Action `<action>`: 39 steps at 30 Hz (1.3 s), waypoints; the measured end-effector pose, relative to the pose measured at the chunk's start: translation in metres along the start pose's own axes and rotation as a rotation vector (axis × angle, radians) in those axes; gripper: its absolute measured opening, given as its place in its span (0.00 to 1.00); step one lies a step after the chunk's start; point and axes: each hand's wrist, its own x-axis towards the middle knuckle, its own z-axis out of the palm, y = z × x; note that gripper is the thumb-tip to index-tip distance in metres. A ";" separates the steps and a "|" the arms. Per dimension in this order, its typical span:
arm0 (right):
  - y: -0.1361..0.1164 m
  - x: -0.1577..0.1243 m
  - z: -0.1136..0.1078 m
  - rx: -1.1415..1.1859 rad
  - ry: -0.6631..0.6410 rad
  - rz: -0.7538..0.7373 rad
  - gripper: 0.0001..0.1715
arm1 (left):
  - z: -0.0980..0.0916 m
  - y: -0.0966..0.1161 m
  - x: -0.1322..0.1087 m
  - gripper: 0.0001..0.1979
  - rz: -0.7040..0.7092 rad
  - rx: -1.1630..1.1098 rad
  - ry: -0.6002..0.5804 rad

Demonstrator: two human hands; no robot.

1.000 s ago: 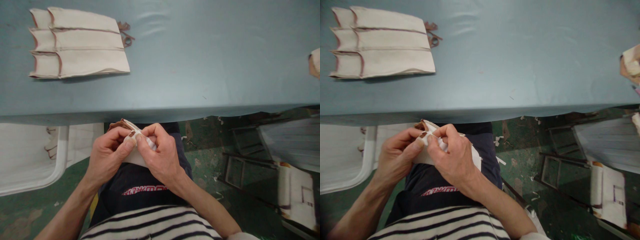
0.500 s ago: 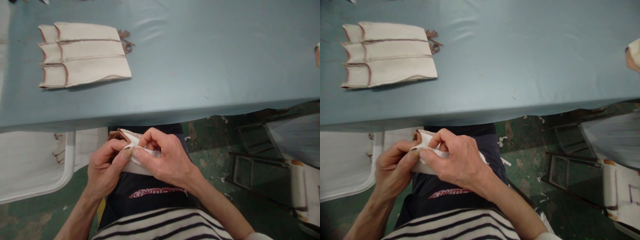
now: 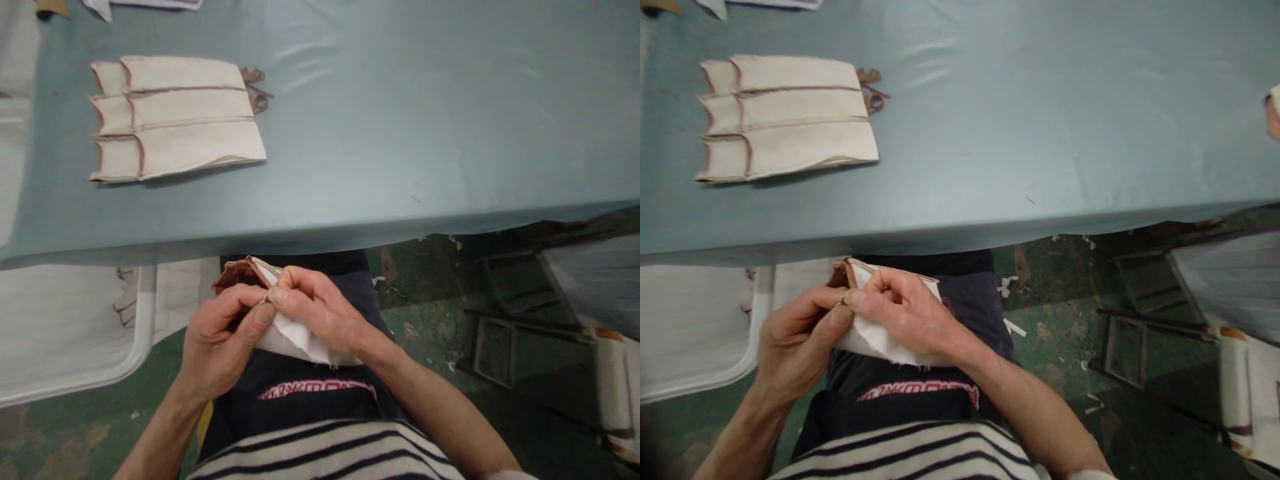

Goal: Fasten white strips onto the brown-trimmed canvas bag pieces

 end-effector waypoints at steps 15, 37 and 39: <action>-0.032 -0.007 -0.007 0.047 -0.188 -0.078 0.41 | -0.021 0.038 0.033 0.12 0.237 0.061 -0.290; -0.044 -0.003 -0.009 -0.264 0.099 -0.601 0.41 | -0.032 0.048 0.078 0.29 0.019 -0.431 -0.521; -0.049 -0.001 -0.016 -0.307 0.219 -0.711 0.39 | -0.036 0.052 0.081 0.30 0.024 -0.412 -0.516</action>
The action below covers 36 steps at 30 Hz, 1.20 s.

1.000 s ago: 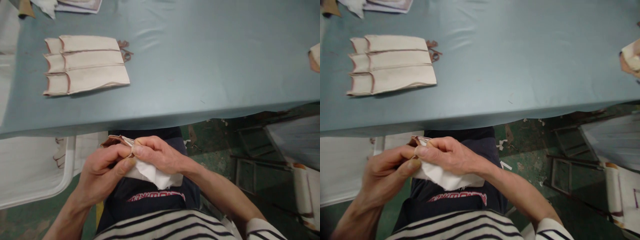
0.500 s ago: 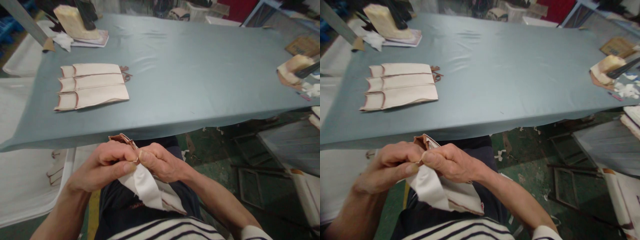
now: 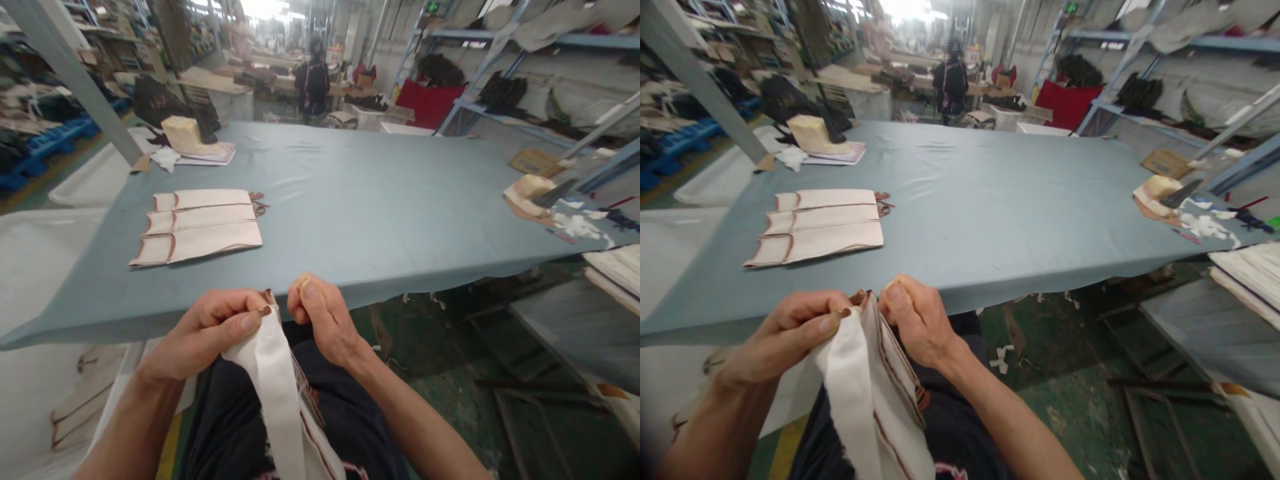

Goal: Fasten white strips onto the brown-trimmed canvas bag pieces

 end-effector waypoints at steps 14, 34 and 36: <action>-0.016 0.043 0.002 -0.155 -0.546 -0.187 0.40 | -0.015 0.035 -0.016 0.21 0.091 0.555 -0.116; -0.023 0.039 -0.037 -0.250 -0.594 0.196 0.21 | -0.001 0.023 -0.004 0.13 0.097 0.731 -0.031; -0.021 0.039 -0.038 -0.229 -0.602 0.212 0.21 | 0.002 0.020 -0.007 0.11 0.112 0.777 0.015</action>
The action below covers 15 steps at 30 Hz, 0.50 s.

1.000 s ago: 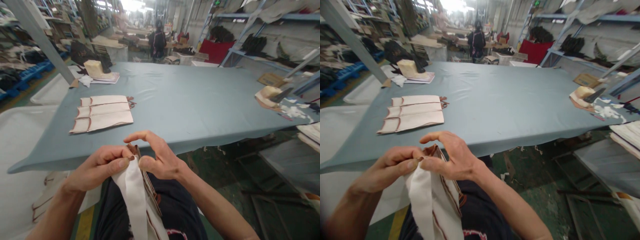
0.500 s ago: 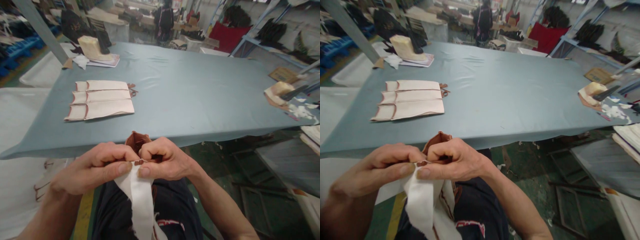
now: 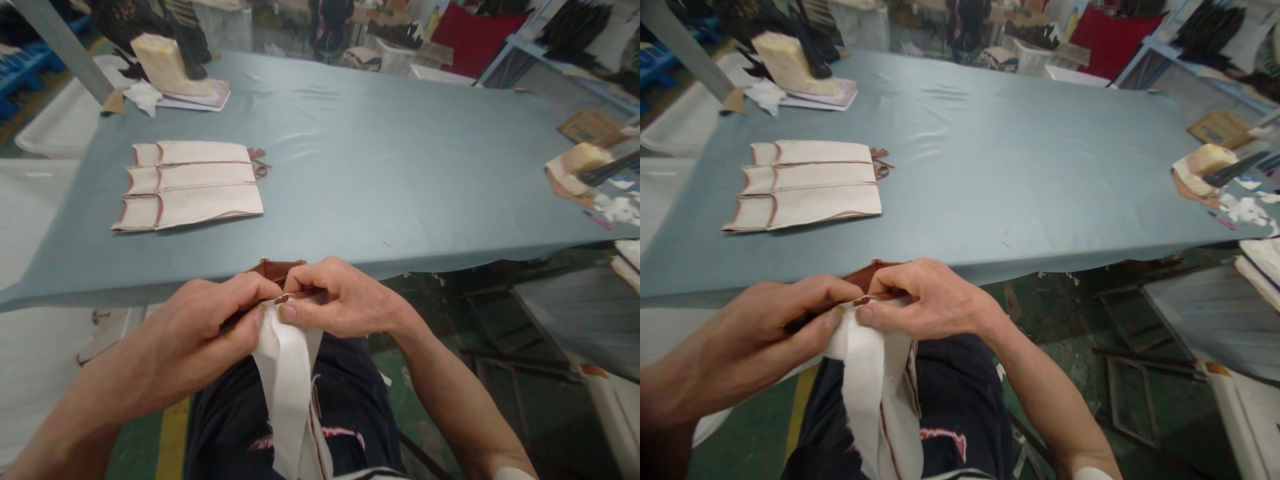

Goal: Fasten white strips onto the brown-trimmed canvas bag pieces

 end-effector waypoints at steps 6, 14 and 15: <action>0.008 -0.003 0.002 0.159 0.003 0.009 0.15 | 0.012 -0.008 -0.005 0.11 -0.003 0.079 0.070; 0.001 -0.005 0.014 0.013 0.186 0.047 0.08 | 0.022 -0.013 0.001 0.18 0.181 0.150 0.177; 0.000 -0.005 0.015 -0.037 0.217 0.052 0.07 | 0.022 -0.012 0.002 0.18 0.206 0.164 0.189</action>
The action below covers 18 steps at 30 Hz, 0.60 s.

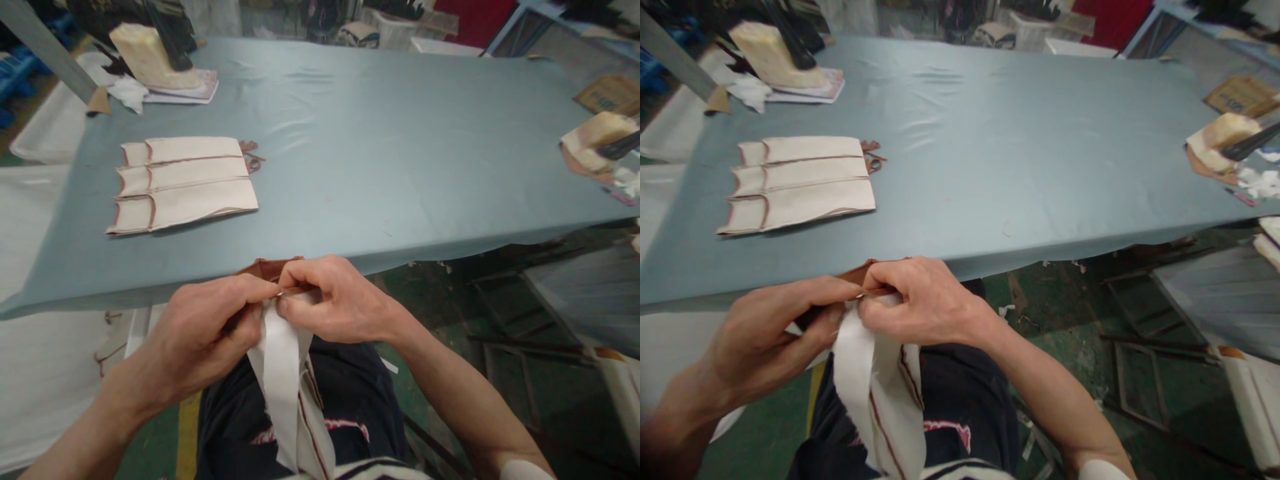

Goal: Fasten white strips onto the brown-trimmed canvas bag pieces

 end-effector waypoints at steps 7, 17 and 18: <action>0.003 0.001 0.011 0.197 0.029 0.051 0.07 | 0.000 -0.008 -0.004 0.20 0.171 0.096 0.017; 0.017 -0.002 0.033 0.815 0.005 0.211 0.20 | 0.027 -0.022 -0.034 0.21 0.118 -0.012 0.124; 0.018 0.000 0.037 0.846 0.024 0.209 0.24 | 0.029 -0.023 -0.033 0.20 0.122 -0.001 0.155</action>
